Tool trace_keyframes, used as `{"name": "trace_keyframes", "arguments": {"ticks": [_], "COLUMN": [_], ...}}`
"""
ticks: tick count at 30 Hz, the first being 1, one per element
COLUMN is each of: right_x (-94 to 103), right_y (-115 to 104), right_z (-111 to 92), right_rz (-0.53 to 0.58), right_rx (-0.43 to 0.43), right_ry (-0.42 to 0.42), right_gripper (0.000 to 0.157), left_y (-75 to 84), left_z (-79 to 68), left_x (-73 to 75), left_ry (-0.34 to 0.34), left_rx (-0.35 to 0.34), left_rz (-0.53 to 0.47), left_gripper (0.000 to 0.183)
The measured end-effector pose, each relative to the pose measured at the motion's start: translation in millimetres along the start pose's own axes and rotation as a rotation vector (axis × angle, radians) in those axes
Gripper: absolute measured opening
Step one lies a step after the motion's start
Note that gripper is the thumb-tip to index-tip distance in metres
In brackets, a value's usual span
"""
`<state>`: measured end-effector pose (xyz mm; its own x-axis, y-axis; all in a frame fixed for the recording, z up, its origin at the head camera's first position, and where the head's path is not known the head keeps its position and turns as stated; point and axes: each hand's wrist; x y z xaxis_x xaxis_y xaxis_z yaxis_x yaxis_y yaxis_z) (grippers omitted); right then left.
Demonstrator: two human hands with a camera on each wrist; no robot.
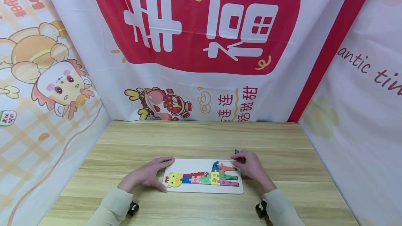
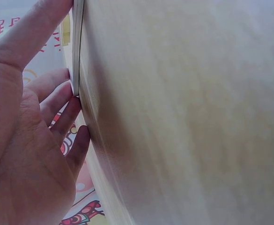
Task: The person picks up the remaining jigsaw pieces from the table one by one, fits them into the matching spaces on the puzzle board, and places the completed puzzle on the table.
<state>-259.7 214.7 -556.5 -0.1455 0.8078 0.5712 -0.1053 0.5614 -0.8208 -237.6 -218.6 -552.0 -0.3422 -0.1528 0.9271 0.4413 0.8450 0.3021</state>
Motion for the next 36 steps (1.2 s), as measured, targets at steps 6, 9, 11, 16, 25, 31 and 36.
{"name": "trace_keyframes", "arguments": {"ticks": [6, 9, 11, 16, 25, 31, 36], "right_x": [15.8, 20.5, 21.8, 20.2, 20.0, 20.8, 19.9], "right_y": [-0.4, 0.7, 2.9, 12.6, 22.9, 20.3, 19.7], "right_z": [5.5, 7.8, 9.4, 13.8, 18.7, 17.8, 16.8], "right_rz": [-0.018, -0.028, -0.039, -0.075, -0.132, -0.146, -0.136], "right_rx": [-0.001, -0.024, -0.048, -0.107, -0.109, -0.121, -0.126], "right_ry": [0.072, 0.090, 0.097, 0.069, 0.052, 0.058, 0.063], "right_gripper": [0.027, 0.029, 0.032, 0.039, 0.029, 0.027, 0.026], "left_y": [0.1, 0.6, 1.0, 1.0, 2.0, 2.2, 2.2], "left_z": [0.4, 0.1, -0.5, -1.7, -1.2, -0.7, -1.7], "left_x": [-0.3, 0.2, 0.1, -1.1, 0.9, 0.2, 0.1], "left_ry": [0.001, -0.001, -0.003, -0.011, -0.010, -0.006, -0.007], "left_rx": [0.000, 0.000, 0.002, 0.009, 0.015, 0.006, 0.010], "left_rz": [0.000, -0.005, -0.006, -0.002, -0.003, -0.009, -0.006], "left_gripper": [0.113, 0.112, 0.112, 0.113, 0.112, 0.112, 0.112]}}
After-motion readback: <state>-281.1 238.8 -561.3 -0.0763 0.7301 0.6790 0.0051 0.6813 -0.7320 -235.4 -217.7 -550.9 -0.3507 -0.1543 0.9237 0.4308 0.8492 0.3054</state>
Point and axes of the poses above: each hand's wrist, its own z-axis towards the middle knuckle, its own x-axis out of the back of the hand, y = z × x, and after that the axes turned 9 degrees about z, right-handed
